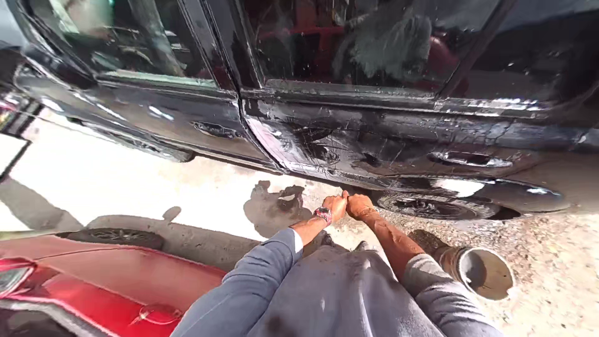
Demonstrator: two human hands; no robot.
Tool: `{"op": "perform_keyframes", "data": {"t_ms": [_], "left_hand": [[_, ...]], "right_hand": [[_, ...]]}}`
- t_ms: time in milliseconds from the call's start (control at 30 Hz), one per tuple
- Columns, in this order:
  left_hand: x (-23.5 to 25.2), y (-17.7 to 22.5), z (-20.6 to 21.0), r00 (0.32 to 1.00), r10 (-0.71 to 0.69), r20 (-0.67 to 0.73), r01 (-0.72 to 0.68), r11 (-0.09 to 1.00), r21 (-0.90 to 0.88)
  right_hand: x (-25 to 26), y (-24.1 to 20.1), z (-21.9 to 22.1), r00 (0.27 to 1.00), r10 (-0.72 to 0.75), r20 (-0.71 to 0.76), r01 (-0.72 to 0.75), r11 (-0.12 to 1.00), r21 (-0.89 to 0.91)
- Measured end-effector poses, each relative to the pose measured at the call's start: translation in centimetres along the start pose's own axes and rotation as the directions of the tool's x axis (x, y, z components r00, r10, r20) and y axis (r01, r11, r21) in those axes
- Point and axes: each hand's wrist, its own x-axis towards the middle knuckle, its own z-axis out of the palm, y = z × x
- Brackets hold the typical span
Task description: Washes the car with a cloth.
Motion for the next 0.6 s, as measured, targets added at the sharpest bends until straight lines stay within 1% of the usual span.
{"op": "perform_keyframes", "data": {"t_ms": [267,367,433,500,567,600], "left_hand": [[0.5,-0.8,1.1,0.999,0.041,-0.035,-0.042,0.999,-0.020],[0.6,-1.0,1.8,0.993,0.094,-0.067,-0.096,0.995,-0.033],[1.2,-1.8,2.7,0.978,0.173,-0.121,-0.176,0.984,-0.016],[0.9,-3.1,3.2,0.951,0.270,-0.150,-0.281,0.958,-0.051],[0.4,-4.2,3.4,0.928,0.331,-0.171,-0.352,0.929,-0.111],[0.0,-5.2,3.9,0.931,0.319,-0.180,-0.348,0.922,-0.167]], "right_hand": [[1.8,0.3,0.6,0.993,0.028,0.115,-0.030,0.999,0.020],[1.6,0.5,0.8,0.983,0.050,0.175,-0.061,0.996,0.059],[1.2,0.4,1.5,0.986,0.093,0.141,-0.106,0.991,0.081],[0.3,0.9,2.7,0.989,0.112,0.100,-0.128,0.978,0.168],[-1.6,3.3,3.9,0.983,0.179,0.041,-0.183,0.941,0.285],[-3.0,5.0,4.4,0.969,0.246,0.012,-0.235,0.906,0.352]]}}
